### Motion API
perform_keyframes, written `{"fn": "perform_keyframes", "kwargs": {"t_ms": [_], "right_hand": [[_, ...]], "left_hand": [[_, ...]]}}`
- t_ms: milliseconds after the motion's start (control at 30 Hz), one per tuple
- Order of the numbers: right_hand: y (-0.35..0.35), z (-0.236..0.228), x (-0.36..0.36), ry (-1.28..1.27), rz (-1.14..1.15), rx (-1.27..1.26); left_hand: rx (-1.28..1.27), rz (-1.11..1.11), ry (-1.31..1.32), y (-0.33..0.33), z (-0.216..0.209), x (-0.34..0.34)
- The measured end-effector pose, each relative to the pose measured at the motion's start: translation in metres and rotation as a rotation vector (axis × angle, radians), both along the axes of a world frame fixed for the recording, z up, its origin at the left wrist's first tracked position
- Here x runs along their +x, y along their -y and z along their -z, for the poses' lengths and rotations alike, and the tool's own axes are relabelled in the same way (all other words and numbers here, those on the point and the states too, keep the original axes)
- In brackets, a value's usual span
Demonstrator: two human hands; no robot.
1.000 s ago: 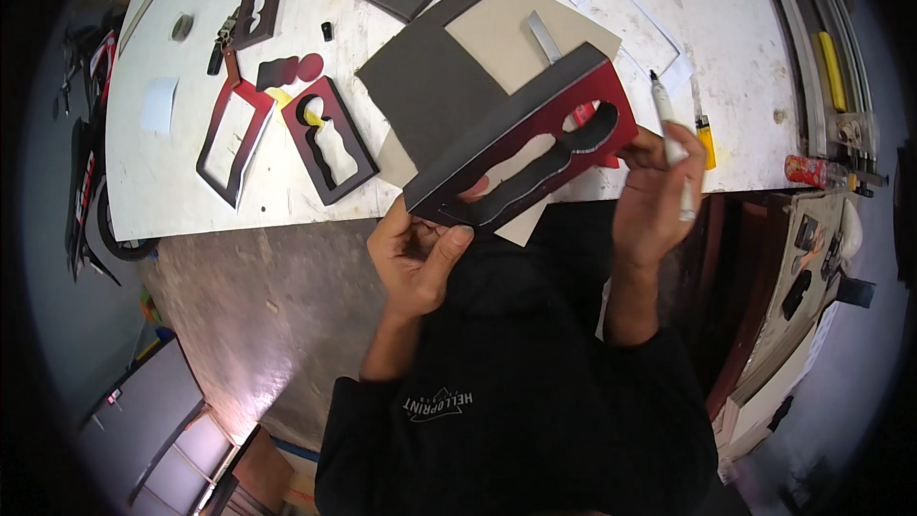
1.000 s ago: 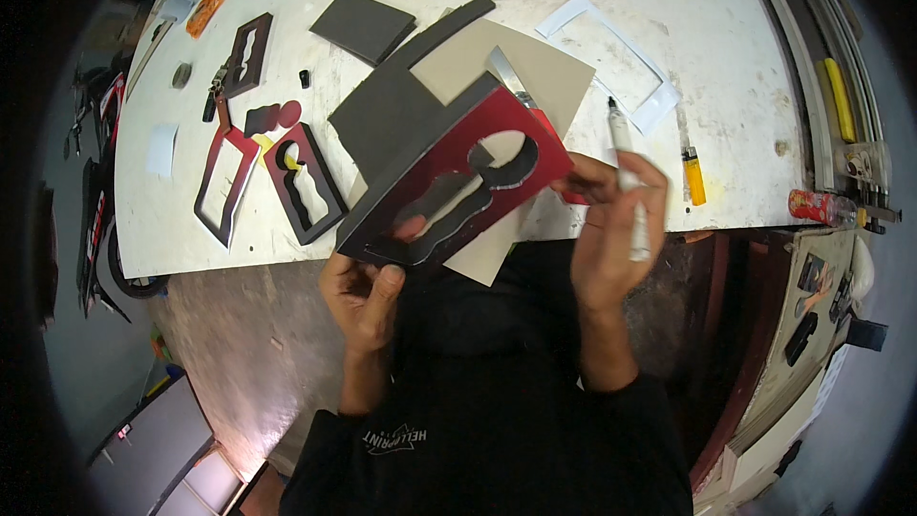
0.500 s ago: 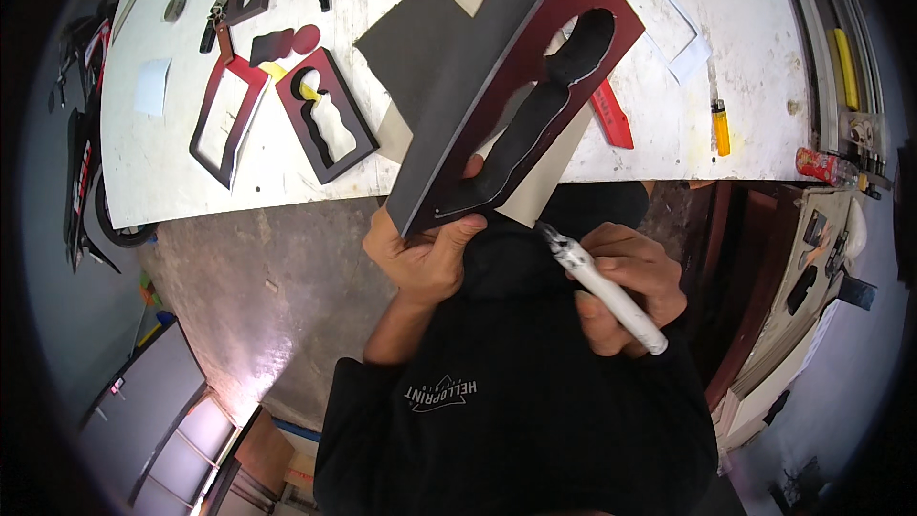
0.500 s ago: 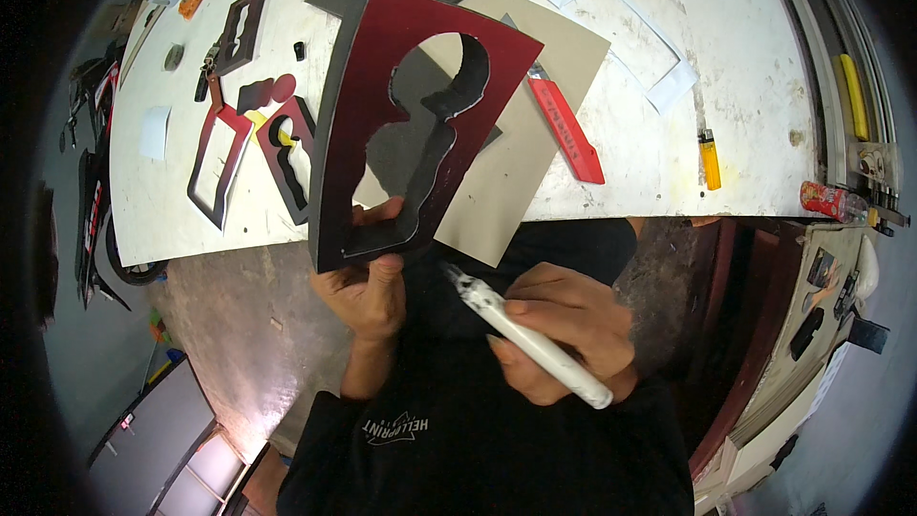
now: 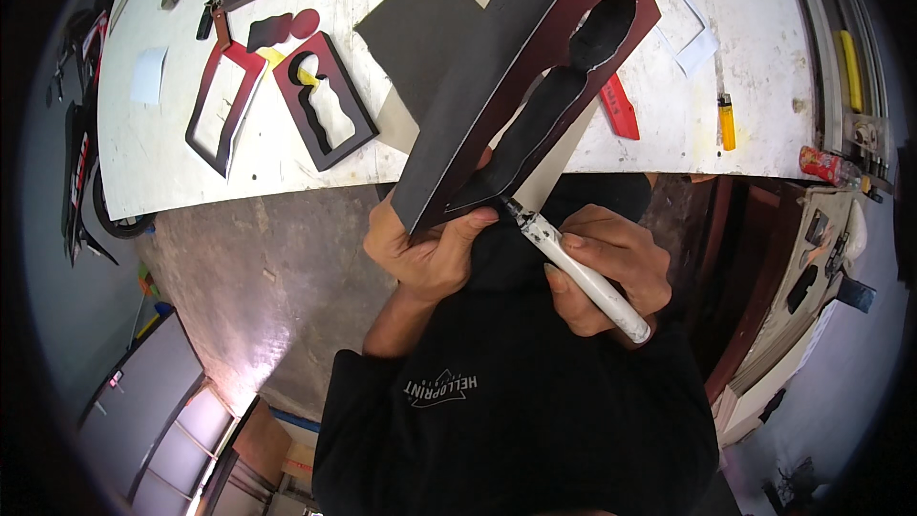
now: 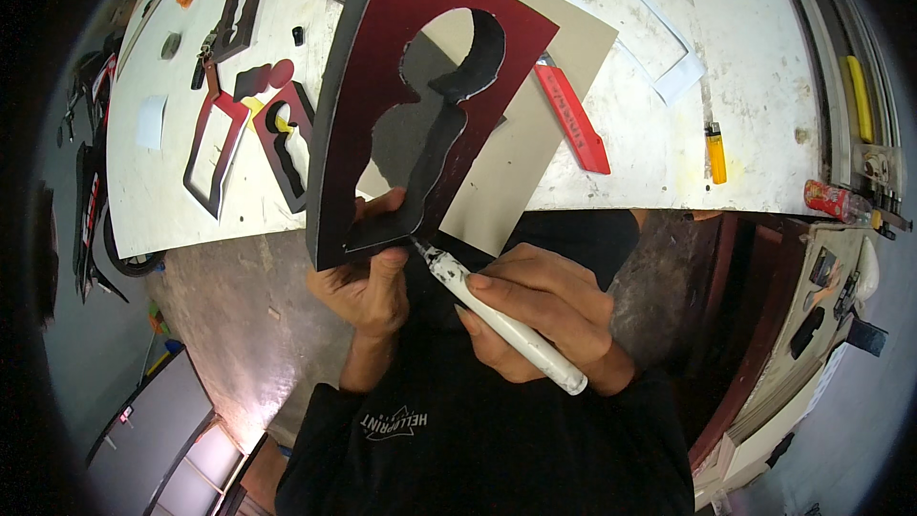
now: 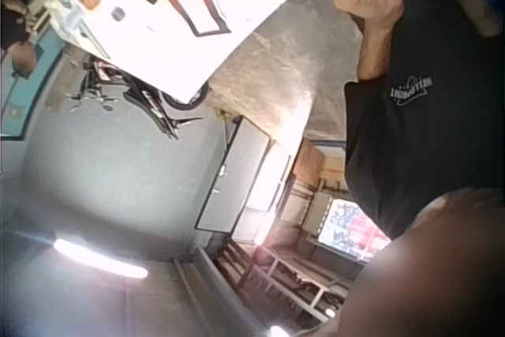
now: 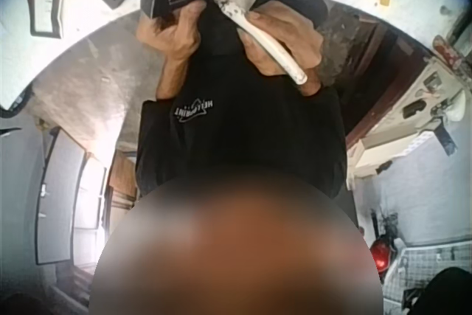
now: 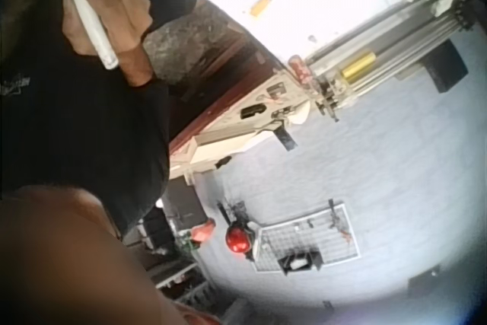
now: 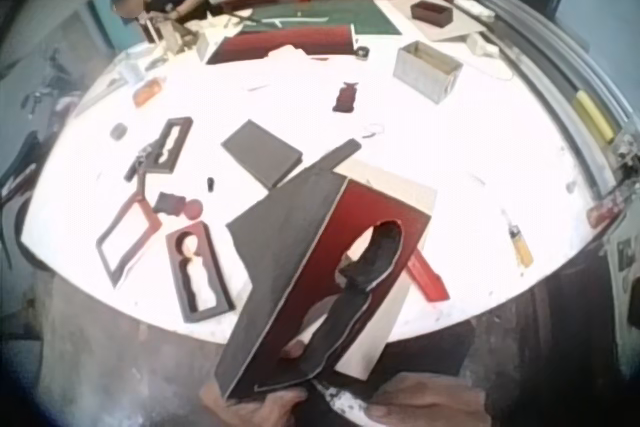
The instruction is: The person uses a white marker to color the cutout edges of a pink stencil placed on a dark sheet. They repeatedly rotate the stencil to reach different sides and continue marking until the edges are fully covered.
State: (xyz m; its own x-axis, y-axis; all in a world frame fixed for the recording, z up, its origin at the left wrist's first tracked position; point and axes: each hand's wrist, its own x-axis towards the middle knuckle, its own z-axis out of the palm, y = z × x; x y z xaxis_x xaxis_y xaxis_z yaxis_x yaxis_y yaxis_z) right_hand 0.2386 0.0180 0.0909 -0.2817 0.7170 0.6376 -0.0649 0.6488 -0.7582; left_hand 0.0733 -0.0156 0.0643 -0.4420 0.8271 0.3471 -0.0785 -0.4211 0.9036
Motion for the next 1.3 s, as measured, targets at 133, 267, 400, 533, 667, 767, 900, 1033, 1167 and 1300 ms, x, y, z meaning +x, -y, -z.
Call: {"fn": "perform_keyframes", "kwargs": {"t_ms": [133,267,400,533,667,767,900,1033,1167,1300], "right_hand": [[-0.002,-0.001,0.0,0.023,0.014,-0.022],[-0.005,-0.003,0.004,0.057,0.061,-0.017],[-0.006,0.0,0.0,0.001,0.001,0.019],[-0.006,0.0,0.0,0.021,0.019,-0.007],[-0.006,0.001,0.0,0.002,0.037,0.01],[-0.007,0.003,0.0,-0.008,0.013,0.017],[-0.009,0.0,0.004,0.038,0.048,0.006],[-0.01,-0.001,0.004,0.035,0.016,-0.004],[-0.014,-0.004,0.007,0.093,0.062,0.021],[-0.012,-0.001,0.008,0.062,0.007,-0.005]], "left_hand": [[-0.011,-0.03,0.071,-0.001,-0.001,0.004],[0.003,-0.011,0.057,-0.001,0.0,0.002],[-0.012,-0.007,0.104,-0.001,0.0,0.004],[-0.017,-0.006,0.087,-0.001,-0.001,0.002],[-0.04,0.021,-0.075,0.004,0.009,-0.005],[-0.044,0.013,-0.063,0.004,0.009,-0.004],[-0.046,0.033,-0.077,0.003,0.008,-0.006],[-0.024,0.027,-0.063,0.003,0.011,-0.004],[-0.015,0.02,-0.153,0.002,0.013,-0.008],[-0.044,-0.042,-0.1,0.0,0.007,-0.002]]}}
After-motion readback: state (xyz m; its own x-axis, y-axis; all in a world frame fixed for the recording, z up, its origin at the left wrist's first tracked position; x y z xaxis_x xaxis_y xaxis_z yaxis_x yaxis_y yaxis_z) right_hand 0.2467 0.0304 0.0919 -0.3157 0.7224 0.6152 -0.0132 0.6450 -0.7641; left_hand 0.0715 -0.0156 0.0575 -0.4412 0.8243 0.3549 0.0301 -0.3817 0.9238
